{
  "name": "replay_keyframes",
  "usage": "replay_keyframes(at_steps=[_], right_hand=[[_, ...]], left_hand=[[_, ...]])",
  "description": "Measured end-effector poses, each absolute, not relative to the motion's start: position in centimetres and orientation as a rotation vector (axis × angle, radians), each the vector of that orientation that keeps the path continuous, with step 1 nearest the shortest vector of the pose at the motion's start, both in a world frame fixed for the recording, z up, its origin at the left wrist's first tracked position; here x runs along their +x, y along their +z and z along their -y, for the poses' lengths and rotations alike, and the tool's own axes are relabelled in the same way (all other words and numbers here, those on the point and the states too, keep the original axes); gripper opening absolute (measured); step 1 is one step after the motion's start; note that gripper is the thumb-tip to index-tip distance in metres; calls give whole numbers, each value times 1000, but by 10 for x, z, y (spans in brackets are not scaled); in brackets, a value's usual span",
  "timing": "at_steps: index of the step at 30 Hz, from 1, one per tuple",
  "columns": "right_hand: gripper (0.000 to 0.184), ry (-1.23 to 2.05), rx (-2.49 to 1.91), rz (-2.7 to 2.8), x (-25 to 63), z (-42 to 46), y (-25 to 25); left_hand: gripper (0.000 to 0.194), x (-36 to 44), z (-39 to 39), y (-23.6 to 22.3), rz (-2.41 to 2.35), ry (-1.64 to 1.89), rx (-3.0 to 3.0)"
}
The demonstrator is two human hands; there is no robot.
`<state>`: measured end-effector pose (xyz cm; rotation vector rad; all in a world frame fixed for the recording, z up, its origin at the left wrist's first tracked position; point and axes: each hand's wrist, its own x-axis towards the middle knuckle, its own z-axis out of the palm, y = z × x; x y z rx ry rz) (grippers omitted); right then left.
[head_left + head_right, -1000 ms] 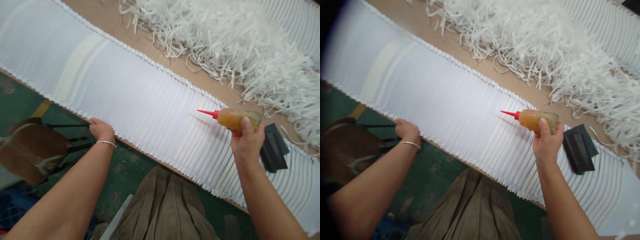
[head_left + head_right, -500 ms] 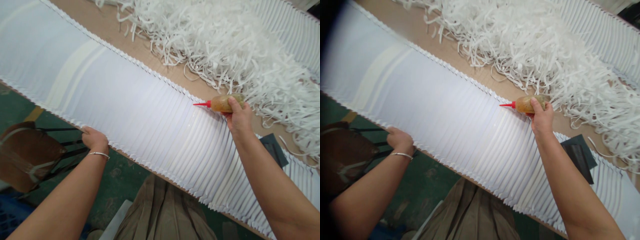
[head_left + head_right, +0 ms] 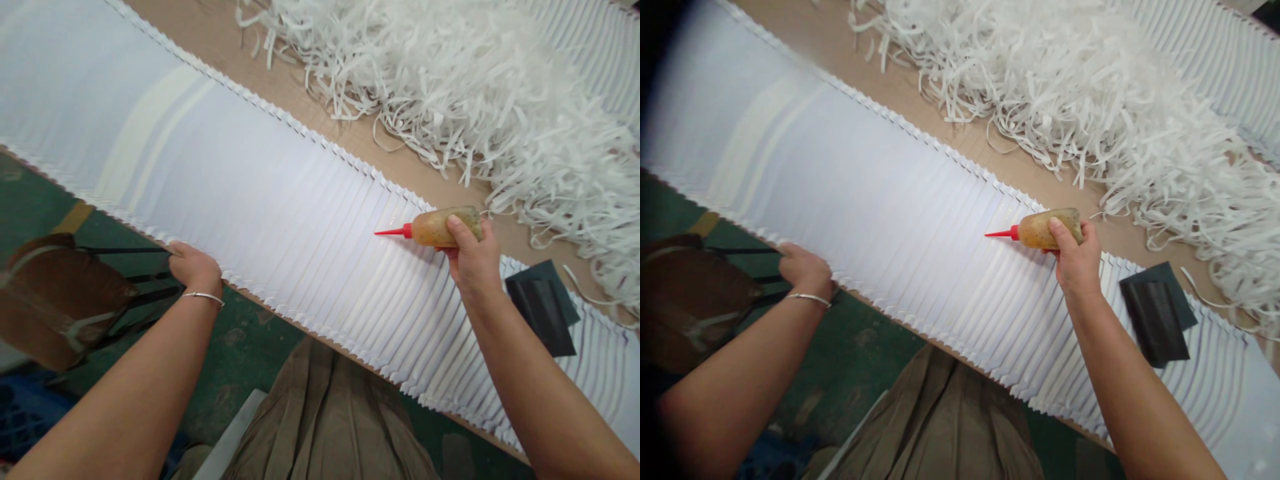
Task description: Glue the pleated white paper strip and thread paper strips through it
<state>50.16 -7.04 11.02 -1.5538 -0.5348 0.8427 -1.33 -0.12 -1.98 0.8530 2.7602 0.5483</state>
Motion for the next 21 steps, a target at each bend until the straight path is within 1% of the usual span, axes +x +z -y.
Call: replay_keyframes(at_steps=[3,8,15,21], right_hand=[[55,857,-1575,550,489,88,113],[57,856,-1670,557,473,122,111],[60,832,-1791,690,454,172,101],[64,865,-1964,811,427,209,114]], left_hand=[[64,1,-2,-4,-2846,551,588],[61,12,-1,10,-2809,602,606],[61,7,-1,2,-2783,676,600],[61,7,-1,-1,-2781,701,585]])
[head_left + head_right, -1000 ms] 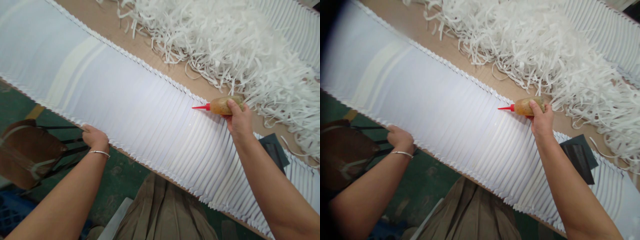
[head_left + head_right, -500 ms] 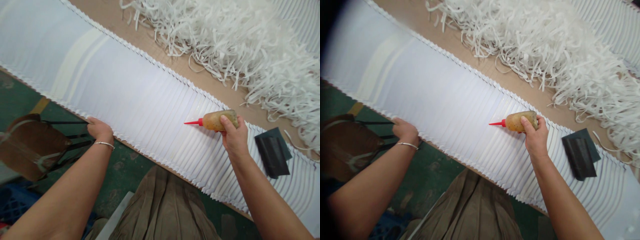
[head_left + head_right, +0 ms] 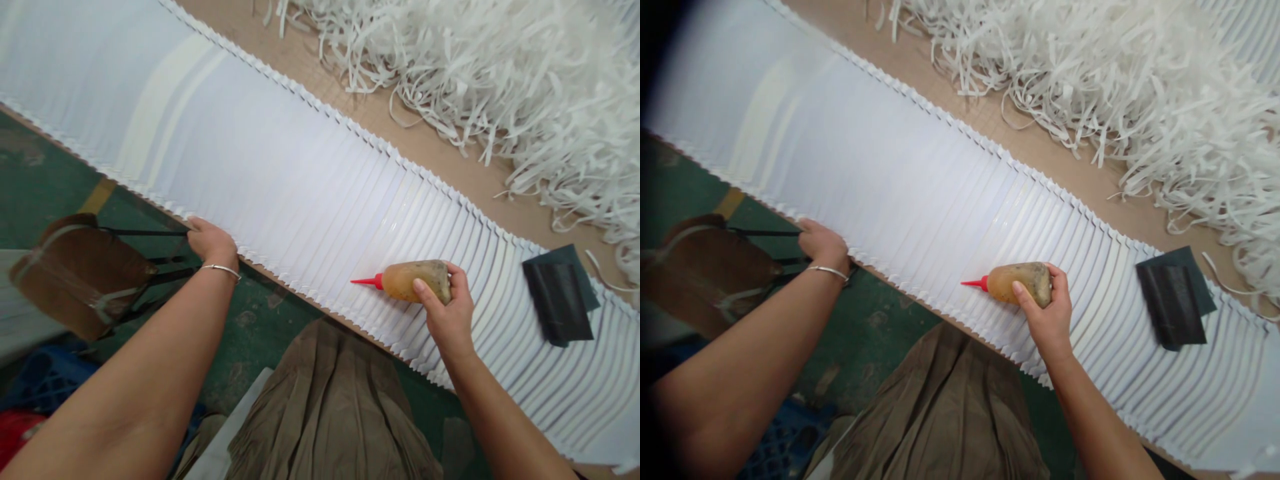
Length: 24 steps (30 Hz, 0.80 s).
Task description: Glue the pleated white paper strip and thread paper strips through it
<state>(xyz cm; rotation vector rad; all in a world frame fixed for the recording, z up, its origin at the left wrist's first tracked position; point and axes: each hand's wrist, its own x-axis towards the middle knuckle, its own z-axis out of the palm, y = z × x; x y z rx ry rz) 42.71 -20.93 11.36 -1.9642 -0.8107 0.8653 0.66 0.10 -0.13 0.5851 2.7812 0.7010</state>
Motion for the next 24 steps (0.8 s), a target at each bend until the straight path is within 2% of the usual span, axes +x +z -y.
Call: replay_keyframes(at_steps=[4,7,12,14,17,20,24], right_hand=[[62,859,-1952,989,412,225,121],[62,714,-1881,1209,410,231,123],[88,534,-1436,1492,426,219,128],[90,432,-1368,1470,438,201,132],[73,339,-1445,1136,460,158,135],[49,537,-1445,649,485,106,133],[46,746,-1442,465,513,50,118]], left_hand=[[62,7,0,-1,-2784,709,595],[62,6,0,-2,-2787,719,586],[61,5,-1,-4,-2800,684,603],[61,5,-1,-3,-2807,663,608],[63,6,-1,0,-2810,620,619],[63,7,-1,4,-2812,589,634],[60,8,-1,6,-2827,567,626]])
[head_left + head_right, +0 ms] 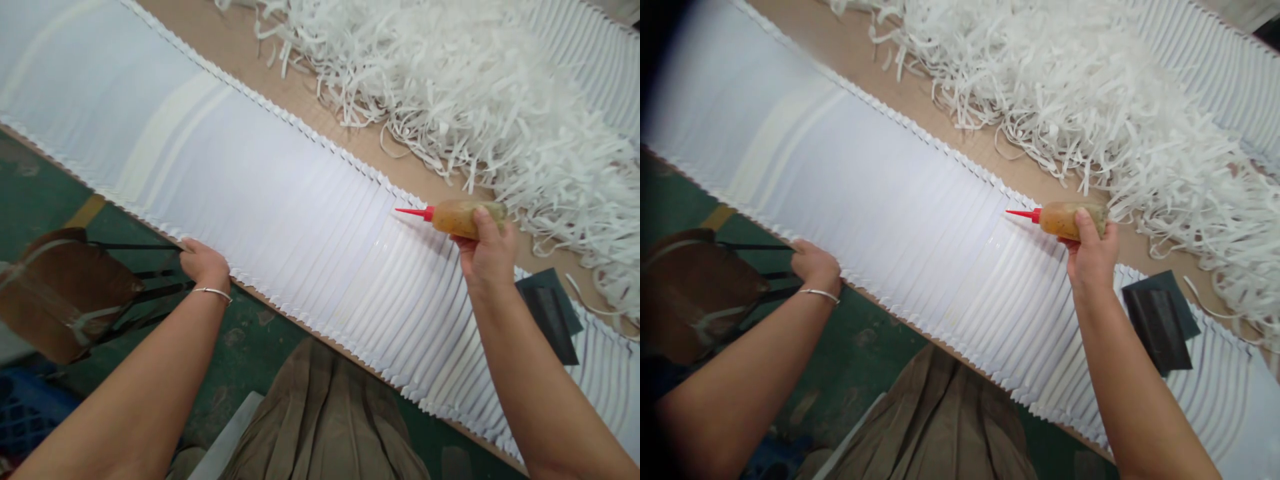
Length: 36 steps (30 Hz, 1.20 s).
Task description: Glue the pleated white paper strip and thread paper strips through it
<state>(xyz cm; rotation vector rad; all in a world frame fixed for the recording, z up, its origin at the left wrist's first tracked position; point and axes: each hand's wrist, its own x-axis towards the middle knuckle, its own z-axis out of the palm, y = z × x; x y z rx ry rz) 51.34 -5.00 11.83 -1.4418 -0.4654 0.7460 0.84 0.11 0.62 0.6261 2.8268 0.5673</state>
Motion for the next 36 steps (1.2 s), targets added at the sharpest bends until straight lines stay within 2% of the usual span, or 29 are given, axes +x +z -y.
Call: replay_keyframes(at_steps=[11,15,21,29,36], right_hand=[[57,772,-1571,485,525,2,102],[54,773,-1576,514,519,6,104],[50,802,-1558,592,500,35,110],[57,871,-1591,577,467,87,119],[61,864,-1737,668,445,139,105]], left_hand=[[64,6,-1,4,-2834,580,620],[64,4,-1,3,-2834,546,592],[63,5,-1,4,-2822,566,619],[59,10,-1,8,-2791,623,628],[61,12,0,9,-2765,665,595]])
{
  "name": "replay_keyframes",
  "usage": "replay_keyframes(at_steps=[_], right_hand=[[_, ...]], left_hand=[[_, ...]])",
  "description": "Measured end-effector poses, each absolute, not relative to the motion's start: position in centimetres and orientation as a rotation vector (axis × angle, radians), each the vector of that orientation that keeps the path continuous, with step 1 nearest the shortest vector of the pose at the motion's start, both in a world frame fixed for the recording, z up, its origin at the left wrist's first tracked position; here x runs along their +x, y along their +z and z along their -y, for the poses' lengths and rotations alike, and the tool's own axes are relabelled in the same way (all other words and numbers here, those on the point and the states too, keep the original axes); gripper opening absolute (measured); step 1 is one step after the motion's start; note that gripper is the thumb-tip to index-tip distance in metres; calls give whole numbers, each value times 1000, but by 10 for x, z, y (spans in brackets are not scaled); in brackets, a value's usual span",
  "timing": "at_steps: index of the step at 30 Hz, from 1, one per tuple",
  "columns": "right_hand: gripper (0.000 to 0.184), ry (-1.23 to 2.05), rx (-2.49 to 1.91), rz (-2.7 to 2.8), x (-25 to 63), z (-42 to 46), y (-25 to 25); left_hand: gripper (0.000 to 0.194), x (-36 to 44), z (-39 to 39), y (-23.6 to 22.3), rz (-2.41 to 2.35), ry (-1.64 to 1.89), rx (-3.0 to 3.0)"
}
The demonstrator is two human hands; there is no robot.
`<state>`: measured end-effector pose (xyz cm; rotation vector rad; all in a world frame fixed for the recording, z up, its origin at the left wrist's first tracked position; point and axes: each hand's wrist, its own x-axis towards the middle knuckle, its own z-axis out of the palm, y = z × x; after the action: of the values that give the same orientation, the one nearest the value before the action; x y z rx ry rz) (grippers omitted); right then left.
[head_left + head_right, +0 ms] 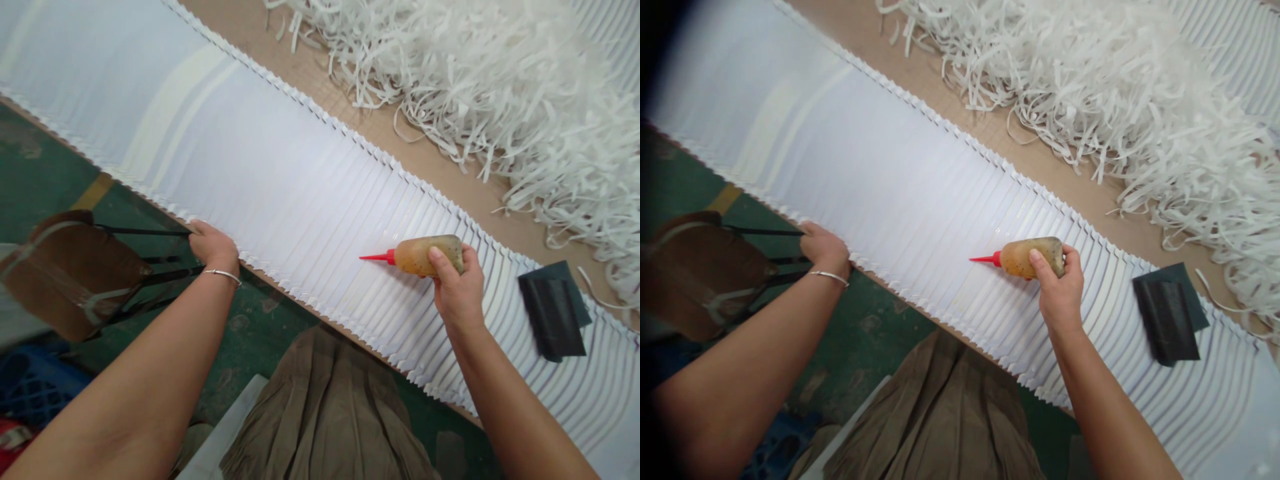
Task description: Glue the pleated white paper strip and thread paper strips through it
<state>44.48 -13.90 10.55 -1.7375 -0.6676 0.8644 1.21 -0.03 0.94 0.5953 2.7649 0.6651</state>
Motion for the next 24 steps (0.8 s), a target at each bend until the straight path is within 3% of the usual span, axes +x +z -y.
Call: replay_keyframes(at_steps=[15,24], right_hand=[[60,869,-1954,994,386,219,123],[79,537,-1469,1375,418,189,139]], left_hand=[[60,15,1,12,-2748,683,604],[63,15,2,13,-2743,675,619]])
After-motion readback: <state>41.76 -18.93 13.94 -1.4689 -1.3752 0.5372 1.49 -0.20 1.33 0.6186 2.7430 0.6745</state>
